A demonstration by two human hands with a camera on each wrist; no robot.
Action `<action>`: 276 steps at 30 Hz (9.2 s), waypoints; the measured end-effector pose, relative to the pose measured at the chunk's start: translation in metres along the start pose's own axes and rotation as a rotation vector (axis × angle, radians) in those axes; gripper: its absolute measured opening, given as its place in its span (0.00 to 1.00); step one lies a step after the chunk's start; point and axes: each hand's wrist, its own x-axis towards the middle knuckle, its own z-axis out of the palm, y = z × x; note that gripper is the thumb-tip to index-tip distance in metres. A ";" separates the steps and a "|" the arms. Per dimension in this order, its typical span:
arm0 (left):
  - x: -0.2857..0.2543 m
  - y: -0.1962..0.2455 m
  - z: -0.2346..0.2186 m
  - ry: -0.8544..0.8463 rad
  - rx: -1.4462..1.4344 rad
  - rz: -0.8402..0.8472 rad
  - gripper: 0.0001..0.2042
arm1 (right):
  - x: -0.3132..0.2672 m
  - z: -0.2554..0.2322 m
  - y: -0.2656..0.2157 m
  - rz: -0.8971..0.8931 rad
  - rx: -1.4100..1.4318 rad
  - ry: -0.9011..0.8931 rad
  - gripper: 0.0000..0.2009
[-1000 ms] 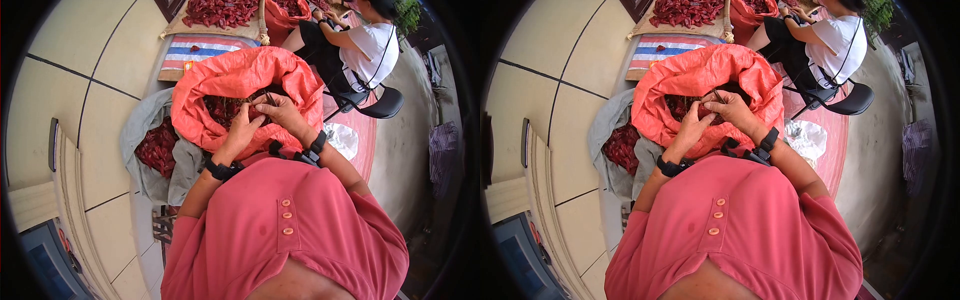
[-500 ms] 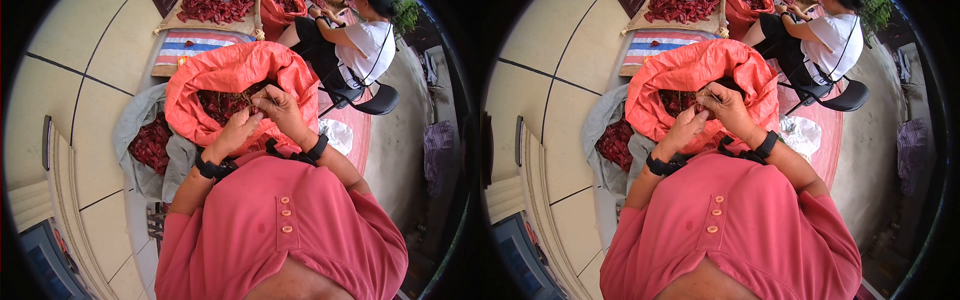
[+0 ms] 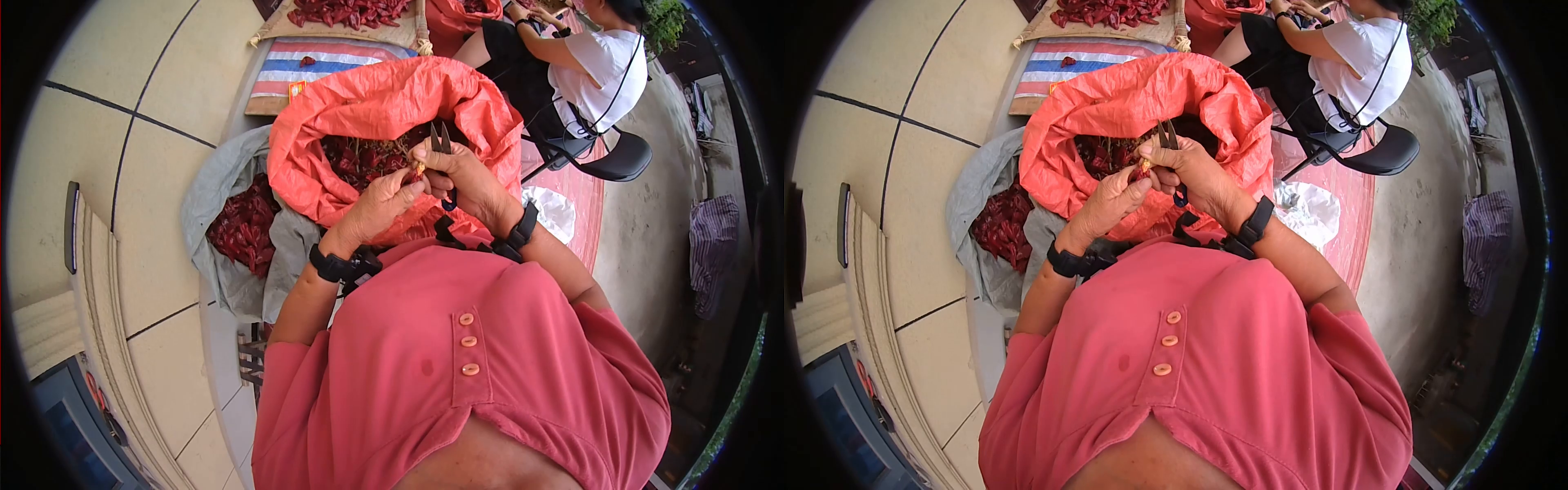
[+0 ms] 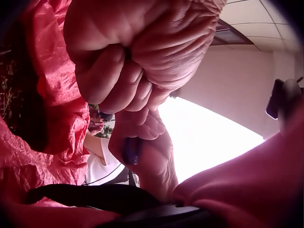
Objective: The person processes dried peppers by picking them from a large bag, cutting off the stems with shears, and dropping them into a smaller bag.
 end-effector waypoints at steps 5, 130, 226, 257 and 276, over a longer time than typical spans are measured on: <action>-0.004 0.003 -0.007 -0.005 -0.057 -0.150 0.14 | -0.004 0.018 0.003 -0.435 -0.313 0.116 0.06; 0.019 0.010 0.000 0.435 0.558 0.596 0.07 | 0.008 -0.022 0.004 -0.040 0.067 -0.038 0.08; 0.003 0.020 0.022 0.480 0.732 0.552 0.23 | -0.022 -0.014 -0.004 -0.626 -0.775 0.075 0.04; -0.087 -0.026 -0.046 0.885 0.979 0.082 0.14 | -0.062 -0.131 0.012 -0.571 -0.450 0.707 0.01; 0.044 -0.141 -0.031 0.378 0.826 -0.262 0.16 | -0.087 -0.296 0.168 -0.145 -0.571 0.937 0.14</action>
